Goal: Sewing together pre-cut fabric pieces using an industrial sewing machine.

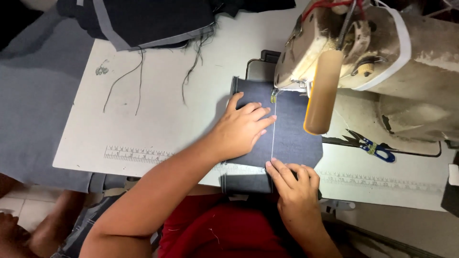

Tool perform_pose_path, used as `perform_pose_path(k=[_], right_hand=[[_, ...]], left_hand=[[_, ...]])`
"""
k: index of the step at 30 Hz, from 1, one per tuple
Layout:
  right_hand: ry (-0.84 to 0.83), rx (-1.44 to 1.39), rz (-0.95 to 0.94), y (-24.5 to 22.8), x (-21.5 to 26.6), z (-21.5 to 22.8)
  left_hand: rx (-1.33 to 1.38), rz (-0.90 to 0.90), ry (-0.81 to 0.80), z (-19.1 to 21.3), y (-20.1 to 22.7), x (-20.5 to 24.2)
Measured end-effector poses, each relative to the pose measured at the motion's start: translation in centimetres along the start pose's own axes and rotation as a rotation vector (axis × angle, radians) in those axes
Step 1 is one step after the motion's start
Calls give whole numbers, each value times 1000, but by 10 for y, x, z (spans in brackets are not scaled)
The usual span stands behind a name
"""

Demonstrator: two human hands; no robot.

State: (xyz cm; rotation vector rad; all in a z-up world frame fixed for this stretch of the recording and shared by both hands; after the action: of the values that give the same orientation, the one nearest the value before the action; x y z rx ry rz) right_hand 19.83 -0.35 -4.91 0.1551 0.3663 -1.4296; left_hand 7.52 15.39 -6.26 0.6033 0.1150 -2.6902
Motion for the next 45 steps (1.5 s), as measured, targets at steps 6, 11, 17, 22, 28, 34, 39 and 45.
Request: perform_pose_path(k=[6,11,17,22,28,34,39,45], right_hand=[[-5,18,-41,5,-19,-10],[6,35,-69,11,-36,-18],[-27,45,-74,13,-42,-22],[-2,-9,-114,14,-24,-16],[53,50,-76,-1,-22,0],[110,34,-40,-13,-19,9],[106,62,-63,-9,-20,4],[105,77,-98,-5,-24,-3]], left_hand=[[17,6,-21,-2,-1,1],[2,-1,-11,-3,0,3],[-33,-9,-12,0,-1,2],[-40,16,14,8,-7,-2],[-57,-81,41,11,9,-3],[-146,-18,-11,14,11,-5],[-185,18,-60,4,9,-7],[-218,26,-57,0,3,-9]])
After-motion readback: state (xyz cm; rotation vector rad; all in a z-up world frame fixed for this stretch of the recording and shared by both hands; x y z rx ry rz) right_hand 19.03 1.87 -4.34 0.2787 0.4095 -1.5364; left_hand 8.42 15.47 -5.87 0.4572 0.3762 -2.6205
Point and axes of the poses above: each hand's wrist, its own x-axis away from the middle knuckle, its own z-axis out of the back of the hand, y = z × x, the point moved 5 cm from there along -x, towards the middle knuckle, and after that the axes turned 14 degrees about -z, right-handed, at the moved point
